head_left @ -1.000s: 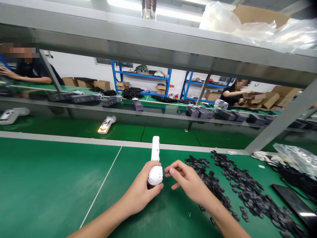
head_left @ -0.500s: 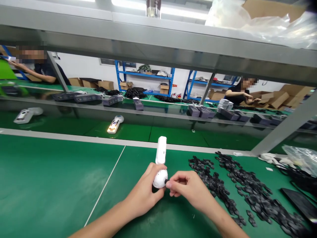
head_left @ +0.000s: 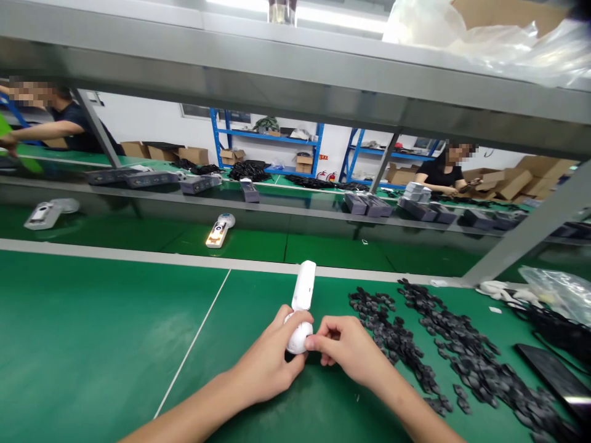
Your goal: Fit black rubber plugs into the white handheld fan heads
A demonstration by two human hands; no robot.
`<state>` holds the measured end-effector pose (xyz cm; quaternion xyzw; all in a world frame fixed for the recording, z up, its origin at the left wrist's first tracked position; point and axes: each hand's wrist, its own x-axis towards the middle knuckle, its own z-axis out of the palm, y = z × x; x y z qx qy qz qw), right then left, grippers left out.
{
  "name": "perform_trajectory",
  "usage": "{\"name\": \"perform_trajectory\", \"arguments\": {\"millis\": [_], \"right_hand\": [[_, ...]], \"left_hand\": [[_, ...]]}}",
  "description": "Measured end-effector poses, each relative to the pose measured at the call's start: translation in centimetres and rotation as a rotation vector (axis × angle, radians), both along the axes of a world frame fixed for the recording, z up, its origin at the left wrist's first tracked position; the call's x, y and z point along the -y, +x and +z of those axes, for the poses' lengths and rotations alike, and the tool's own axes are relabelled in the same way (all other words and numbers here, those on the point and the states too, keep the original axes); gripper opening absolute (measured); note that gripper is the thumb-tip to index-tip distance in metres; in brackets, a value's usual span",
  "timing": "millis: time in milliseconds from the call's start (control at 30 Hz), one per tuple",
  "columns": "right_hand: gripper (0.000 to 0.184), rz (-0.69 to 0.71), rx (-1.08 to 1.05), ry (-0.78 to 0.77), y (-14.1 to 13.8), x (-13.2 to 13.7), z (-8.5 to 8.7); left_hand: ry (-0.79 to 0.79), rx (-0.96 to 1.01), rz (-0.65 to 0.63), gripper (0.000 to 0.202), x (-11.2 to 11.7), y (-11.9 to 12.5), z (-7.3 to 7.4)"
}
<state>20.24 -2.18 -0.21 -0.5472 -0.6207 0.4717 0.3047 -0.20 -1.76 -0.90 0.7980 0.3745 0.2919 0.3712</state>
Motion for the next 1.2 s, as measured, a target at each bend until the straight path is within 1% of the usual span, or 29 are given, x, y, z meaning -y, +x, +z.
{"name": "perform_trajectory", "arguments": {"millis": [133,233,267,333,367,400,433,467,533,567,600,667,733,833,867,900,967,1000,1033,1067,1100,1200], "right_hand": [[0.024,0.008,-0.041,-0.006,-0.2,0.1,-0.3],[0.023,0.061,-0.052,0.043,-0.4,0.4,0.2],[0.024,0.102,-0.049,0.073,-0.4,0.5,0.5],[0.03,0.241,-0.065,0.081,0.2,0.4,1.3],[0.035,0.295,-0.081,0.07,0.7,0.1,1.6],[0.041,0.311,-0.09,0.068,1.5,-0.2,1.9],[0.045,0.287,-0.079,0.085,2.5,-0.6,2.1],[0.047,0.217,-0.037,0.127,3.6,-1.2,2.2],[0.047,0.053,0.125,0.225,5.9,-2.3,2.2],[0.045,0.001,0.226,0.26,6.9,-2.8,2.2],[0.043,-0.017,0.319,0.287,7.8,-3.1,2.2],[0.035,0.009,0.453,0.322,8.7,-3.5,2.2],[0.027,0.058,0.522,0.323,8.8,-3.4,2.0],[0.02,0.054,0.578,0.262,8.1,-3.1,1.5],[0.018,0.046,0.589,0.245,7.8,-3.0,1.2],[0.015,0.043,0.592,0.237,7.6,-2.9,1.1],[0.012,0.048,0.578,0.244,7.2,-2.8,0.8],[0.011,0.051,0.559,0.255,7.1,-2.8,0.8],[0.01,0.05,0.531,0.271,6.9,-2.8,0.8],[0.01,0.045,0.493,0.286,6.7,-2.8,0.9],[0.011,0.035,0.444,0.298,6.5,-2.8,1.0],[0.016,-0.016,0.257,0.272,5.6,-2.6,1.4]], "left_hand": [[-0.009,-0.027,-0.037,0.04,-0.1,-0.2,0.9],[-0.048,-0.012,-0.045,0.033,-0.4,-0.3,1.4],[-0.075,0.011,-0.043,0.028,-0.5,-0.3,1.5],[-0.121,0.052,-0.03,0.02,-0.7,-0.3,1.6],[-0.13,0.061,-0.017,0.019,-0.7,-0.4,1.6],[-0.13,0.064,-0.001,0.021,-0.8,-0.5,1.6],[-0.124,0.062,0.021,0.023,-0.8,-0.6,1.6],[-0.12,0.063,0.04,0.024,-0.8,-0.7,1.7],[-0.132,0.083,0.06,0.027,-0.8,-1.0,1.7],[-0.141,0.101,0.064,0.027,-0.8,-1.1,1.8],[-0.147,0.116,0.069,0.028,-0.8,-1.2,1.8],[-0.132,0.123,0.092,0.027,-0.9,-1.3,1.8],[-0.069,0.108,0.121,0.025,-1.0,-1.3,1.5],[0.048,0.131,0.184,0.025,-1.2,-1.4,1.1],[0.062,0.162,0.217,0.029,-1.2,-1.4,1.0],[0.054,0.202,0.254,0.037,-1.2,-1.4,1.0],[-0.019,0.297,0.315,0.066,-1.3,-1.5,1.2],[-0.072,0.342,0.329,0.081,-1.3,-1.4,1.3],[-0.131,0.374,0.323,0.09,-1.3,-1.4,1.4],[-0.189,0.393,0.301,0.093,-1.4,-1.3,1.5],[-0.241,0.401,0.27,0.089,-1.5,-1.3,1.5],[-0.355,0.414,0.185,0.065,-1.7,-1.0,1.0]]}}
